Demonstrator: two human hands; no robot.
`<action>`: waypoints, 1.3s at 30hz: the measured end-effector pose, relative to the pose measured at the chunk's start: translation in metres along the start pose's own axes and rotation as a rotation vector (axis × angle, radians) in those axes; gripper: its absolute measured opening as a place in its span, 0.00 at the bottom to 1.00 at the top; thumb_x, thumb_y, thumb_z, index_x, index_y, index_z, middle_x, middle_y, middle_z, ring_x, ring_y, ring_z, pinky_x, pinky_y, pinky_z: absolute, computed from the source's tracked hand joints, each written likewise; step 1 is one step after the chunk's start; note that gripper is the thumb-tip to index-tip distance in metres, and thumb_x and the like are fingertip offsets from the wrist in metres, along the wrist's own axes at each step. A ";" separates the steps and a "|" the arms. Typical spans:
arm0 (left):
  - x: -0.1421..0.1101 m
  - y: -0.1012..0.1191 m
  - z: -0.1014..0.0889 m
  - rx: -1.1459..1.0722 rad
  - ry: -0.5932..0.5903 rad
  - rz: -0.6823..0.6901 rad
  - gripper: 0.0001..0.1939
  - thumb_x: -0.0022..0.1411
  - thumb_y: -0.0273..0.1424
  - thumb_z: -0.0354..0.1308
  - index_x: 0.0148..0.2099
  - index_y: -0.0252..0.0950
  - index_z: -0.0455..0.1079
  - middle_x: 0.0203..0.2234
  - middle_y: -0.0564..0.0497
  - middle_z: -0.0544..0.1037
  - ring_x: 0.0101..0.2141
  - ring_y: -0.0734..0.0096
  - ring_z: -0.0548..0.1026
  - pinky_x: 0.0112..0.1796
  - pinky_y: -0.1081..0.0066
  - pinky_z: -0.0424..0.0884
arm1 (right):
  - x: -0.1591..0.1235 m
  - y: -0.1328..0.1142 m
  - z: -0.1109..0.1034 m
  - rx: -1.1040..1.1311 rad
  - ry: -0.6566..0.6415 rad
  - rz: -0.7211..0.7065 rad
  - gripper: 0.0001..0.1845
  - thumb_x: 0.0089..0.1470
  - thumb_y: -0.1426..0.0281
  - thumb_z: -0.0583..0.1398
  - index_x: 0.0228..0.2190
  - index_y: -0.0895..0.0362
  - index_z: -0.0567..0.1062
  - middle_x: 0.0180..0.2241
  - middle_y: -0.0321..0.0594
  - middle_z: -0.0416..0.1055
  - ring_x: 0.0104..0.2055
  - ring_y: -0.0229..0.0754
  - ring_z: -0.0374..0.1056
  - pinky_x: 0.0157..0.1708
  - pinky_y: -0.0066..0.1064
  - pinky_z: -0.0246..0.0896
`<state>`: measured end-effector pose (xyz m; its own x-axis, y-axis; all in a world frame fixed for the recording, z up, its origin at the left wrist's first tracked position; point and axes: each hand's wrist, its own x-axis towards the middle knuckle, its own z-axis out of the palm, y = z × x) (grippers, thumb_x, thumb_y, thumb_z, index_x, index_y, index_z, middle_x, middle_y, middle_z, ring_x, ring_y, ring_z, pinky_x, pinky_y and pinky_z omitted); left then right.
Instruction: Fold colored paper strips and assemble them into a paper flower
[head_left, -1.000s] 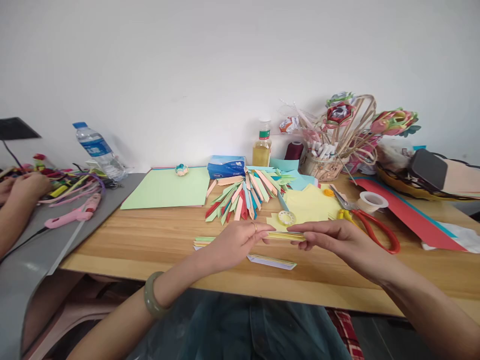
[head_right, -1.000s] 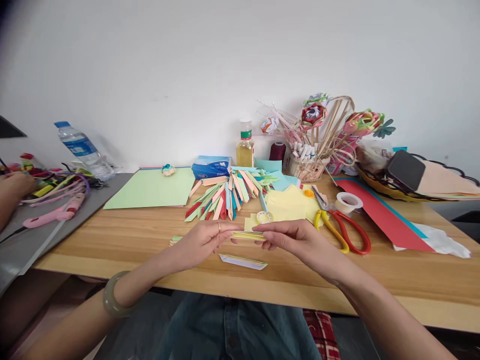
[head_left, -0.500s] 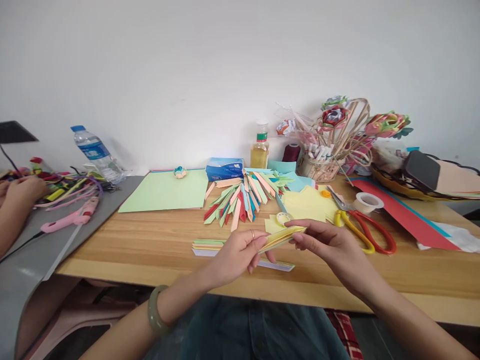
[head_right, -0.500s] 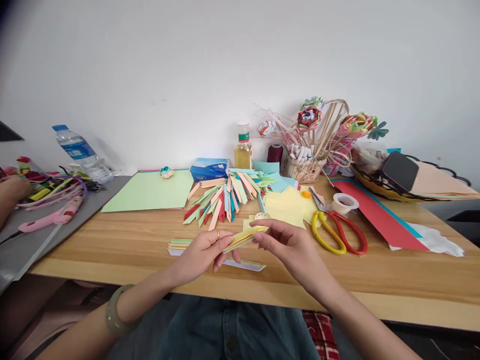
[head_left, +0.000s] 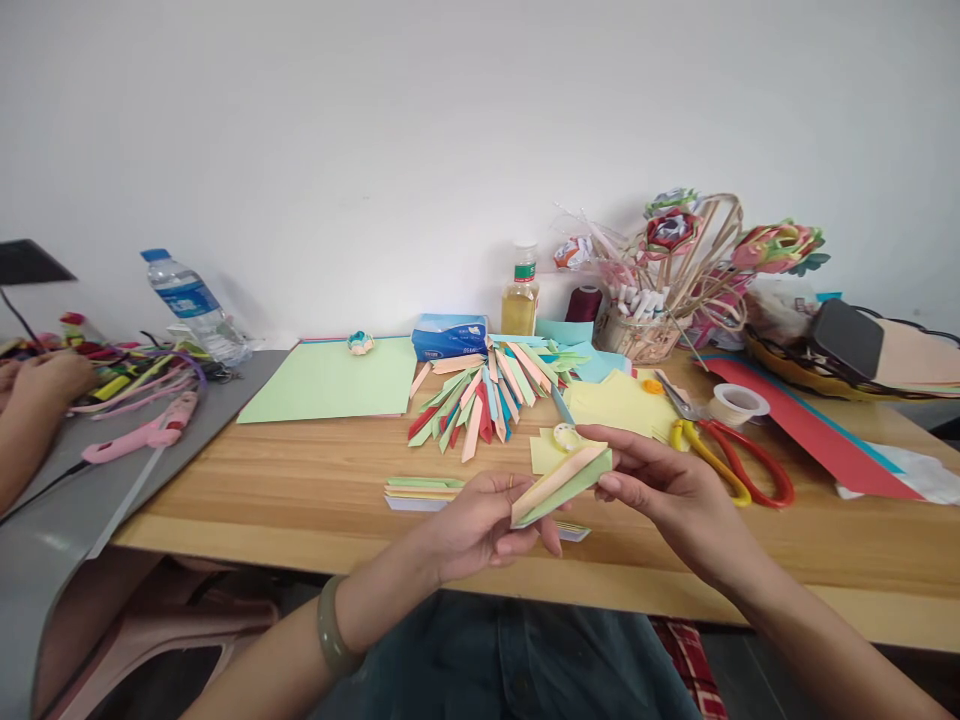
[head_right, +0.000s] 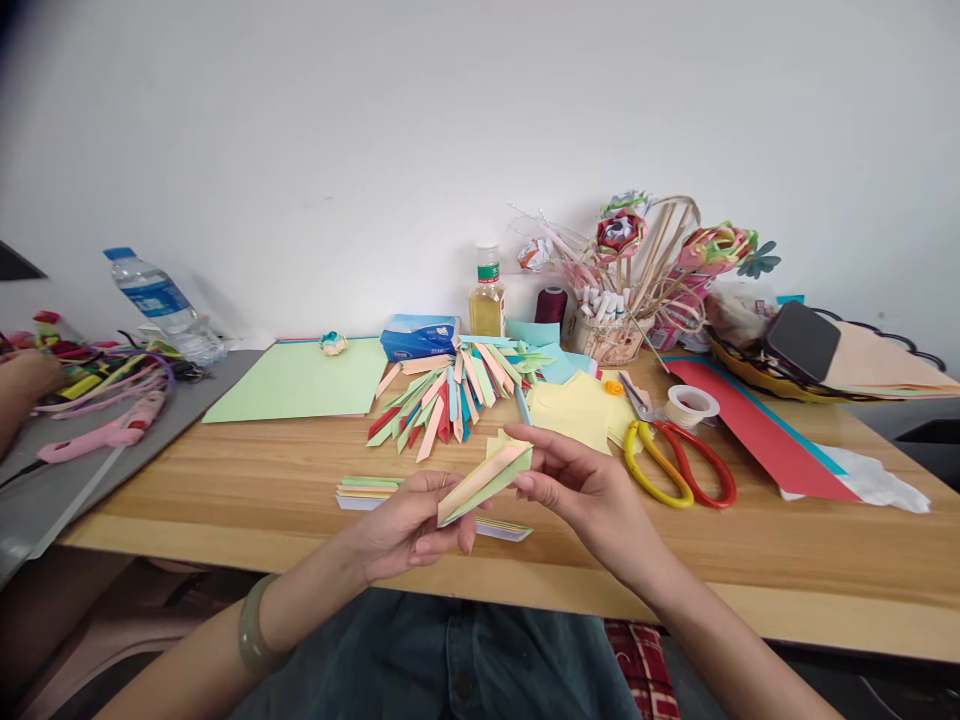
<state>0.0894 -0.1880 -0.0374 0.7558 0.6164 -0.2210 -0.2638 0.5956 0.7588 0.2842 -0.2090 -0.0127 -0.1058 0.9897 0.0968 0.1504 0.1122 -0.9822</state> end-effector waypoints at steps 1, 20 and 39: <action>0.000 -0.001 0.001 -0.013 -0.002 -0.001 0.09 0.54 0.30 0.57 0.35 0.29 0.72 0.19 0.50 0.75 0.11 0.87 0.54 0.11 0.80 0.46 | 0.000 -0.001 0.000 0.001 0.008 0.000 0.22 0.42 0.62 0.65 0.42 0.54 0.75 0.24 0.35 0.72 0.27 0.36 0.66 0.28 0.27 0.64; 0.006 -0.017 0.013 0.033 0.111 0.018 0.11 0.56 0.35 0.56 0.33 0.30 0.70 0.15 0.54 0.71 0.10 0.87 0.52 0.11 0.79 0.44 | -0.006 -0.006 0.011 -0.198 0.056 -0.069 0.19 0.48 0.60 0.59 0.40 0.57 0.73 0.20 0.33 0.68 0.24 0.38 0.65 0.28 0.30 0.63; 0.004 -0.019 0.006 0.446 0.232 0.098 0.17 0.59 0.43 0.47 0.32 0.32 0.64 0.18 0.55 0.69 0.11 0.85 0.56 0.13 0.80 0.52 | -0.005 0.008 0.006 -0.575 0.095 -0.147 0.16 0.51 0.67 0.53 0.40 0.57 0.74 0.24 0.36 0.71 0.24 0.38 0.65 0.27 0.30 0.62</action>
<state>0.1011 -0.1993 -0.0489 0.5742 0.7865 -0.2276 -0.0072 0.2828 0.9591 0.2805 -0.2132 -0.0219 -0.0814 0.9608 0.2649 0.6513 0.2525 -0.7156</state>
